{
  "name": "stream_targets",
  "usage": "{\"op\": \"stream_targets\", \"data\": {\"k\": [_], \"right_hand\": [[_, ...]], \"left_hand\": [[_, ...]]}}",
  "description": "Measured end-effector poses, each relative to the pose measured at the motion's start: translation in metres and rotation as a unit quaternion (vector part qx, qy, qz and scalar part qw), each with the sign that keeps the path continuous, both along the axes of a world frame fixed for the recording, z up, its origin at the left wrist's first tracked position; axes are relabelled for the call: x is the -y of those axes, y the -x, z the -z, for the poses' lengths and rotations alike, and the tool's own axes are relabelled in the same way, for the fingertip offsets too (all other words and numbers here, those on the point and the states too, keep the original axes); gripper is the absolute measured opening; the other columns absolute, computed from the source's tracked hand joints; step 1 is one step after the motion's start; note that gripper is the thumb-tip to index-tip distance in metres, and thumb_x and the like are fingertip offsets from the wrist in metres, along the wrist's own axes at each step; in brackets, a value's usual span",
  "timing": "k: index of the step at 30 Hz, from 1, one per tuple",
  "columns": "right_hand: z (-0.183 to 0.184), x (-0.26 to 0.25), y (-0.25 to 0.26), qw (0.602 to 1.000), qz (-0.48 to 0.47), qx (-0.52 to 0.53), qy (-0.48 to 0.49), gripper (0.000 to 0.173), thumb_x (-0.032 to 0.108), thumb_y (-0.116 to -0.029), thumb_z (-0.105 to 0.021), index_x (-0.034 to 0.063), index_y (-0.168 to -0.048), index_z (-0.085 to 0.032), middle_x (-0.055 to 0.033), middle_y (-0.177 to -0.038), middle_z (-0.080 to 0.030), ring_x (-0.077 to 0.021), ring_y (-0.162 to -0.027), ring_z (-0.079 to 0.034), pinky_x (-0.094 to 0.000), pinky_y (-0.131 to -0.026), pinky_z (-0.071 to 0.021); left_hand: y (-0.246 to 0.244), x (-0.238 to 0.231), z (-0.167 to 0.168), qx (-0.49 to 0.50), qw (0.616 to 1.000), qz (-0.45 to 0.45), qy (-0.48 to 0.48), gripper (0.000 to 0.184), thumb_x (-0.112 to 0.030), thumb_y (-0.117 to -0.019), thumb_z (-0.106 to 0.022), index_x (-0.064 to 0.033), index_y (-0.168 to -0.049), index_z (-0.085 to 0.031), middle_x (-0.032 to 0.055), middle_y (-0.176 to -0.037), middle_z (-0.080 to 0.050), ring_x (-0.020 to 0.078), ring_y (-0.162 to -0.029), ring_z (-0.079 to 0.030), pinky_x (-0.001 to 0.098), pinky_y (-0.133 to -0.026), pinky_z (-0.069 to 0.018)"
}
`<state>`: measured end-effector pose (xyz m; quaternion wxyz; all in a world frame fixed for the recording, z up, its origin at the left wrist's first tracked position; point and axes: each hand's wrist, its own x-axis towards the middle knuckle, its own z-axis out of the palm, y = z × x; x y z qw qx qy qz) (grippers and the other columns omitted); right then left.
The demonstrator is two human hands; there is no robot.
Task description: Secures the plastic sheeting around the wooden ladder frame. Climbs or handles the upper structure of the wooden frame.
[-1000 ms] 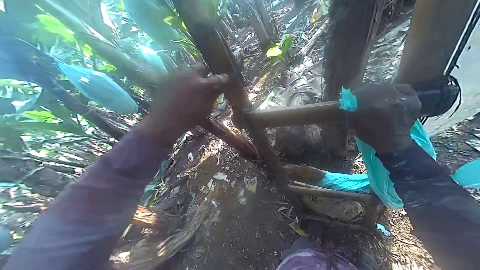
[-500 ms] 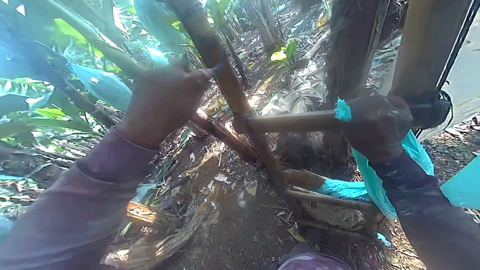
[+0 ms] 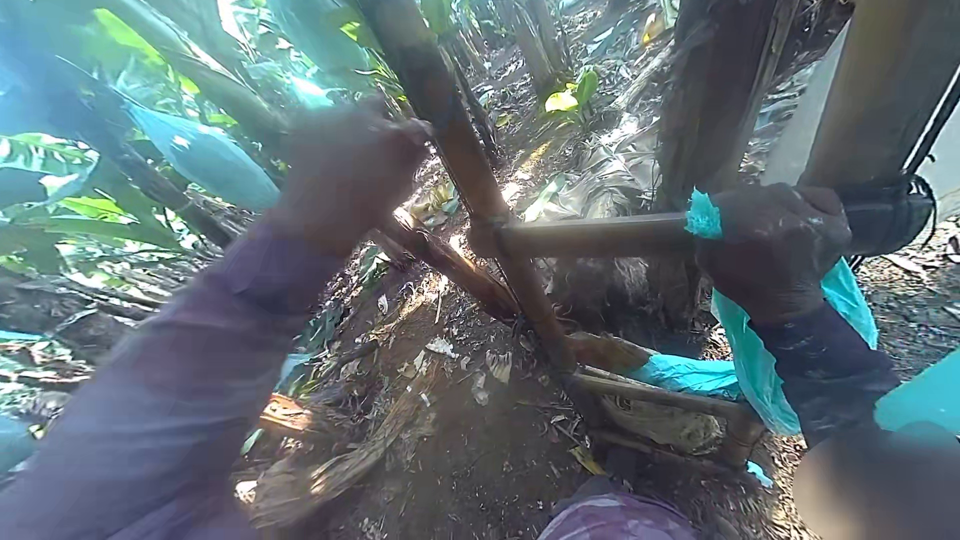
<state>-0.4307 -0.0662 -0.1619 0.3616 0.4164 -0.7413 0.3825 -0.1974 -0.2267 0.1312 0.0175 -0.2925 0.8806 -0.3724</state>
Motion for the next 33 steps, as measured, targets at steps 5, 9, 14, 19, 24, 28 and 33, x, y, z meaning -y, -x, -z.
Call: {"op": "stream_targets", "data": {"k": [5,9,14,19,24,28,33], "right_hand": [[-0.002,-0.002,0.001,1.000,-0.012,-0.004,0.003,0.026,0.026,-0.0992,-0.055,0.0021,-0.097,-0.064,-0.0189,-0.091,-0.069,-0.0390,-0.089,-0.069,-0.0566,-0.083,-0.0506],[-0.004,0.001,-0.001,1.000,-0.014,0.016,0.001,0.028,0.025,-0.0982,-0.052,0.0002,-0.097,-0.064,-0.0204,-0.090,-0.069,-0.0404,-0.087,-0.069,-0.0590,-0.084,-0.0498],[-0.003,-0.002,0.000,0.999,-0.024,0.025,-0.013,0.029,0.024,-0.0980,-0.053,-0.0022,-0.099,-0.065,-0.0235,-0.093,-0.071,-0.0429,-0.090,-0.070,-0.0618,-0.085,-0.0490],[0.000,-0.005,0.004,0.998,-0.041,0.038,-0.034,0.033,0.025,-0.1002,-0.051,-0.0048,-0.104,-0.065,-0.0273,-0.099,-0.070,-0.0469,-0.095,-0.068,-0.0642,-0.090,-0.0472],[-0.006,-0.001,-0.004,0.998,-0.017,0.064,-0.023,0.032,0.025,-0.0996,-0.052,-0.0042,-0.100,-0.065,-0.0267,-0.095,-0.070,-0.0455,-0.093,-0.069,-0.0635,-0.089,-0.0469],[-0.003,-0.004,-0.001,0.999,-0.024,0.035,-0.020,0.033,0.027,-0.0996,-0.051,-0.0026,-0.102,-0.066,-0.0242,-0.097,-0.070,-0.0435,-0.093,-0.069,-0.0613,-0.090,-0.0477],[-0.002,-0.006,0.000,0.999,-0.024,0.017,-0.016,0.030,0.028,-0.0988,-0.053,0.0003,-0.101,-0.065,-0.0210,-0.095,-0.070,-0.0406,-0.091,-0.069,-0.0590,-0.088,-0.0491]], "left_hand": [[0.028,0.028,0.078,0.102,0.989,-0.036,-0.101,0.031,-0.013,-0.0977,-0.060,-0.0196,-0.127,-0.069,0.0236,-0.121,-0.065,0.0451,-0.100,-0.068,0.0635,-0.075,-0.0547],[-0.008,0.001,0.013,0.003,0.997,0.062,-0.038,0.032,-0.029,-0.1075,-0.049,-0.0248,-0.135,-0.066,0.0227,-0.111,-0.066,0.0449,-0.089,-0.068,0.0636,-0.068,-0.0529],[0.001,0.008,0.027,-0.013,1.000,0.010,-0.027,0.027,-0.012,-0.1027,-0.054,-0.0133,-0.125,-0.069,0.0307,-0.117,-0.064,0.0528,-0.097,-0.066,0.0676,-0.072,-0.0519],[0.018,0.014,0.068,0.078,0.989,-0.035,-0.117,0.028,-0.017,-0.1013,-0.056,-0.0204,-0.127,-0.068,0.0211,-0.123,-0.064,0.0418,-0.101,-0.068,0.0605,-0.077,-0.0550],[-0.025,-0.009,-0.004,-0.027,0.998,0.047,0.008,0.031,-0.030,-0.1077,-0.048,-0.0219,-0.130,-0.069,0.0227,-0.110,-0.066,0.0440,-0.087,-0.069,0.0612,-0.066,-0.0533],[0.012,0.013,0.048,0.038,0.997,-0.031,-0.056,0.028,-0.017,-0.1034,-0.054,-0.0175,-0.127,-0.069,0.0274,-0.122,-0.063,0.0483,-0.098,-0.067,0.0650,-0.074,-0.0533],[0.007,0.000,0.033,0.041,0.997,-0.014,-0.070,0.029,-0.019,-0.1046,-0.053,-0.0230,-0.130,-0.067,0.0237,-0.121,-0.064,0.0474,-0.100,-0.067,0.0663,-0.076,-0.0531]]}}
